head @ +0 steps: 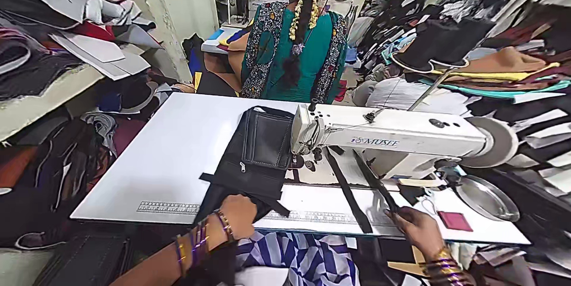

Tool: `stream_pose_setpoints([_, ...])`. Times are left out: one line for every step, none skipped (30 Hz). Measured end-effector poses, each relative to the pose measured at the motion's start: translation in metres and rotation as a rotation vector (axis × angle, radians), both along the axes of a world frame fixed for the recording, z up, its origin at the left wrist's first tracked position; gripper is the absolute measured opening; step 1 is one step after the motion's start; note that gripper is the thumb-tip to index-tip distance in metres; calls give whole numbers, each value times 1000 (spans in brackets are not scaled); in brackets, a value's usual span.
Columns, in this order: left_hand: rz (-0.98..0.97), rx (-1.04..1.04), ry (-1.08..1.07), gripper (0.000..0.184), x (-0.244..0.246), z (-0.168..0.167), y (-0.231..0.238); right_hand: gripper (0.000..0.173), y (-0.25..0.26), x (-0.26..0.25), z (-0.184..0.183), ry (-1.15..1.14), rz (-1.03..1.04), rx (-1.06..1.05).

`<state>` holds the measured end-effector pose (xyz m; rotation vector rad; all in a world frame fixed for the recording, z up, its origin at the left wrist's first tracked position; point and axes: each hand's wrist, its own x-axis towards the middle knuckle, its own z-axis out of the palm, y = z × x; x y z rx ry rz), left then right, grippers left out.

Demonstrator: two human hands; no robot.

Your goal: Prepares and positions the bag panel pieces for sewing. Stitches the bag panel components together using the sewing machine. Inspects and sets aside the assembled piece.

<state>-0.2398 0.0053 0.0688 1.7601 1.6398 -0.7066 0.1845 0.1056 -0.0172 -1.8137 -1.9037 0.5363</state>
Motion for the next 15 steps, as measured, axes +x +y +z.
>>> stream_pose_setpoints([-12,27,-86,40,4,-2,10,30,6,-11,1,-93,5,-21])
stream_pose_setpoints([16,123,-202,44,1,-8,20,34,11,-21,3,-198,3,-73])
stream_pose_setpoints([104,298,-337,44,-6,-18,32,37,17,-32,7,-302,-6,-138])
stream_pose_setpoints([236,517,-446,39,-15,-29,47,41,21,-45,14,-389,-10,-199])
stream_pose_setpoints([389,744,-474,38,-24,-43,64,44,20,-61,21,-436,6,-215])
stream_pose_setpoints([528,886,-463,42,-34,-57,84,44,13,-77,25,-440,47,-167])
stream_pose_setpoints([633,915,-449,55,-43,-71,103,41,2,-94,24,-377,123,-51])
stream_pose_setpoints([706,854,-433,70,-50,-79,120,39,-13,-115,20,-273,233,94])
stream_pose_setpoints([755,808,-473,78,-56,-85,132,40,-32,-141,17,-156,356,183])
stream_pose_setpoints([782,830,-570,77,-62,-90,143,42,-54,-171,13,-27,492,222])
stream_pose_setpoints([817,883,-740,73,-70,-92,150,46,-77,-202,8,82,633,197])
stream_pose_setpoints([865,926,-909,67,-77,-89,152,55,-96,-228,3,104,767,102])
stream_pose_setpoints([916,958,-1044,63,-86,-79,150,64,-107,-251,-4,56,868,16])
stream_pose_setpoints([981,986,-1134,61,-94,-64,144,70,-107,-271,-11,-46,927,-58])
stream_pose_setpoints([1051,1008,-1232,58,-103,-47,142,72,-99,-288,-23,-152,931,-35])
